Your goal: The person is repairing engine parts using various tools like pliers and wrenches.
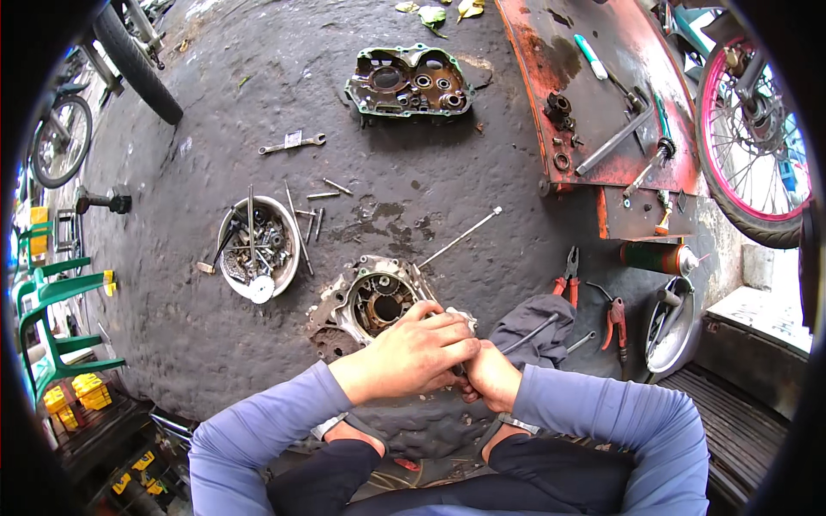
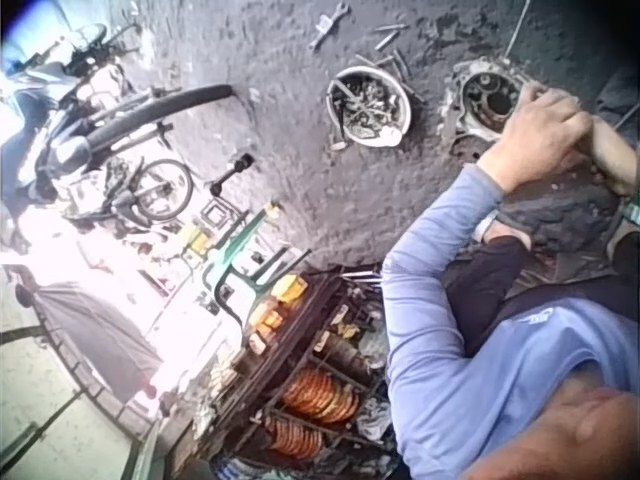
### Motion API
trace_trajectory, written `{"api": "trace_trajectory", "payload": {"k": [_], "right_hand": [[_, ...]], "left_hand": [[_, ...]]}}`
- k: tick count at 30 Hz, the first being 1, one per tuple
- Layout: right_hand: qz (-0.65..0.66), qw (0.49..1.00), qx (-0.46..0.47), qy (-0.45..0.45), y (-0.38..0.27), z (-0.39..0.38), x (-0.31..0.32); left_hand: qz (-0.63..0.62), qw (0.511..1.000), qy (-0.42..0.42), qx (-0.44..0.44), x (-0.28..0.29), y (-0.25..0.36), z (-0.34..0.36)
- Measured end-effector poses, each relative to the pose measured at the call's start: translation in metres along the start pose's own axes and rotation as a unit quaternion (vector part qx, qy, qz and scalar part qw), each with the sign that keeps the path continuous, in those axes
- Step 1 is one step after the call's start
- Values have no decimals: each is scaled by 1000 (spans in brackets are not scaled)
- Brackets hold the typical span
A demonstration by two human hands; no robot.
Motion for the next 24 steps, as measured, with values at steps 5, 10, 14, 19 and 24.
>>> {"api": "trace_trajectory", "payload": {"k": [5, 10, 14, 19, 24], "right_hand": [[78, 994, -47, 55, 1, -19, 0], [105, 989, -15, 105, -1, -23, 2], [122, 983, -5, 139, 2, -29, 8], [212, 960, -15, 180, 3, -35, 1], [105, 955, 228, 161, -5, -25, 21]], "left_hand": [[13, 998, -11, -61, -11, -4, 2], [-112, 983, -98, -110, -17, -14, 15], [-78, 972, -133, -175, -23, -9, 13], [-173, 959, -171, -148, -40, -11, 25], [-282, 954, -30, -100, -29, -14, 18]]}}
Point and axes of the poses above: each hand's wrist, its own z-axis towards the middle knuckle, its own x-axis out of the back of the hand, y = z × x, the point moved 10 cm from there along z, towards the middle knuckle, and after that the axes turned 8 degrees about z, right-handed, at the moved point
